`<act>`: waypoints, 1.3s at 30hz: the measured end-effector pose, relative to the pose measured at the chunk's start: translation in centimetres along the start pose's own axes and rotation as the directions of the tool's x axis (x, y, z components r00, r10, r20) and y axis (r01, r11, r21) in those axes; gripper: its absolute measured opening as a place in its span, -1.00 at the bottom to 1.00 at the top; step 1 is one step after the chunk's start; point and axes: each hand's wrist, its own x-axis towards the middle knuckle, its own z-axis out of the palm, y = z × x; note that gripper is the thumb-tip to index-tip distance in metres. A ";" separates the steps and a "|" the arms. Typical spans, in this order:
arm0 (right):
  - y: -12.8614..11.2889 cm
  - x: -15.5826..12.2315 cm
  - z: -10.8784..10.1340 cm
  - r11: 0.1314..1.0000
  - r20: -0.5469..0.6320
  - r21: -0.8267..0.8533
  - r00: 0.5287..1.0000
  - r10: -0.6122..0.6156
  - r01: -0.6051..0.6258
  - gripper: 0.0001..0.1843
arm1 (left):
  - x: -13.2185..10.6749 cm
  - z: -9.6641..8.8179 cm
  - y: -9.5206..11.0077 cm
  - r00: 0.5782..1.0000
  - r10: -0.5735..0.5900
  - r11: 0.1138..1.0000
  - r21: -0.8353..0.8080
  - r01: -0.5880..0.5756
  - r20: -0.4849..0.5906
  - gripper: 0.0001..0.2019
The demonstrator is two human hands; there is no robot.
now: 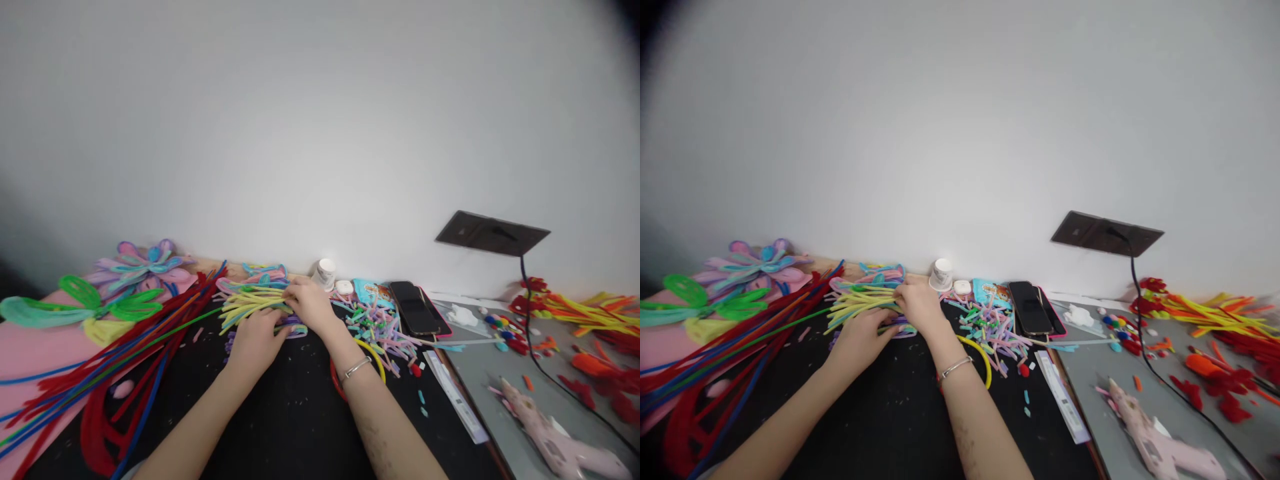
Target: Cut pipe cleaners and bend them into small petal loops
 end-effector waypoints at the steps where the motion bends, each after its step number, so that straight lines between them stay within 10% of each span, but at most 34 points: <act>1: 0.2 0.0 -0.4 1.000 -0.008 0.011 1.000 -0.014 0.014 -0.89 | 0.0 0.0 0.0 1.000 -0.009 1.000 -0.011 0.009 0.000 -0.84; 14: 0.7 -0.7 -7.5 0.758 0.170 0.616 0.975 0.140 -0.216 -0.80 | 0.2 -0.7 1.0 0.979 -0.073 0.959 -0.282 0.017 -0.188 -0.69; 19: 1.1 -1.3 -6.4 0.634 0.261 0.712 0.952 0.160 -0.302 -0.86 | 0.2 -0.9 2.0 0.971 -0.238 0.603 -0.788 0.123 -0.030 -0.71; 24: 1.1 -1.6 -4.5 0.617 0.441 0.705 0.898 0.005 -0.349 -0.89 | 0.2 -0.2 1.9 0.927 -0.368 0.286 -0.940 0.186 0.071 -0.70; 32: 1.6 -1.6 -5.4 0.745 0.249 0.633 0.967 0.059 -0.208 -0.79 | 0.1 -0.5 1.7 0.927 -0.373 0.443 -0.870 0.217 0.041 -0.67; 39: 2.5 -2.4 -8.1 0.607 0.197 0.739 0.955 0.222 -0.294 -0.81 | 0.3 -1.2 1.0 0.889 -0.458 0.511 -0.826 0.239 -0.026 -0.64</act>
